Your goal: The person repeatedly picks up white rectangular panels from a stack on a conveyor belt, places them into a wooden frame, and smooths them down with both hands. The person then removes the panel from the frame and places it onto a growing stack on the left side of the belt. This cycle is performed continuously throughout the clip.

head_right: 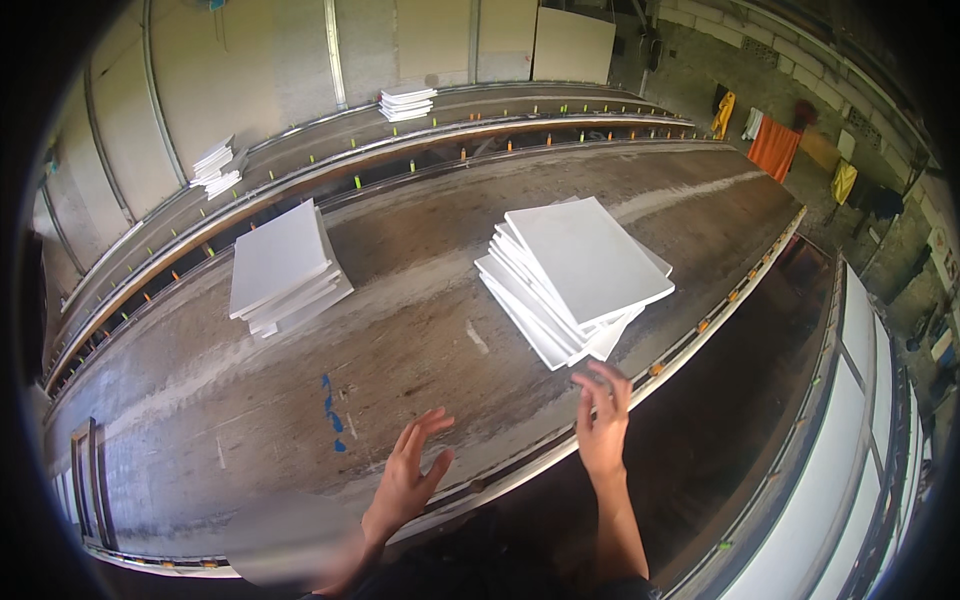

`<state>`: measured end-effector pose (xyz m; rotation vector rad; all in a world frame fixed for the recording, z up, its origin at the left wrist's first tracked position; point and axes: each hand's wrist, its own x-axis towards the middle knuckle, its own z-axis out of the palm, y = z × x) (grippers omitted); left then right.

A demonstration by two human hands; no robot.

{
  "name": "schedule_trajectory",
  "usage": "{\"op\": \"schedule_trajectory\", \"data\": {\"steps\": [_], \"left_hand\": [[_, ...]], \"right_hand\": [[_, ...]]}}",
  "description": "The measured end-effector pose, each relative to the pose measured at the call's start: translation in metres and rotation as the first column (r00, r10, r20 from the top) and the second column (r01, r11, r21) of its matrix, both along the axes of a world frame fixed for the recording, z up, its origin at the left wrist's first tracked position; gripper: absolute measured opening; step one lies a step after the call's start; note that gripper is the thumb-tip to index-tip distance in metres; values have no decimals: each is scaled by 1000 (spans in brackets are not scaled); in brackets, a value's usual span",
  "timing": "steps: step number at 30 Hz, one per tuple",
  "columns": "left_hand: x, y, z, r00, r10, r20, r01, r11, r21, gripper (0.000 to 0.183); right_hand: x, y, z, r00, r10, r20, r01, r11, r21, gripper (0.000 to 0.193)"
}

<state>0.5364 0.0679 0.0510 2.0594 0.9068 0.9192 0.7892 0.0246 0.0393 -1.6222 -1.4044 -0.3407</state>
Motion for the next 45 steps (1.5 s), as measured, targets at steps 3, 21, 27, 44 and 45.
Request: {"op": "schedule_trajectory", "data": {"steps": [3,21,27,44,45], "left_hand": [[44,15,4,999,42,13,-42,999,-4,34],[284,106,-23,838,520,165,-468,840,-273,52],[290,98,-8,817,536,213,-500,842,-202,47],[18,22,19,666,438,604,-207,887,-413,57],[-4,18,24,651,455,607,-209,877,-433,59]], "right_hand": [[64,26,16,989,-103,102,98,994,48,22],[236,109,22,978,204,38,-192,958,-214,42],[245,110,29,972,212,-101,-229,951,-207,55],[5,105,31,303,609,-733,-801,579,150,65],[-22,102,29,294,605,-740,-801,578,153,65]]}}
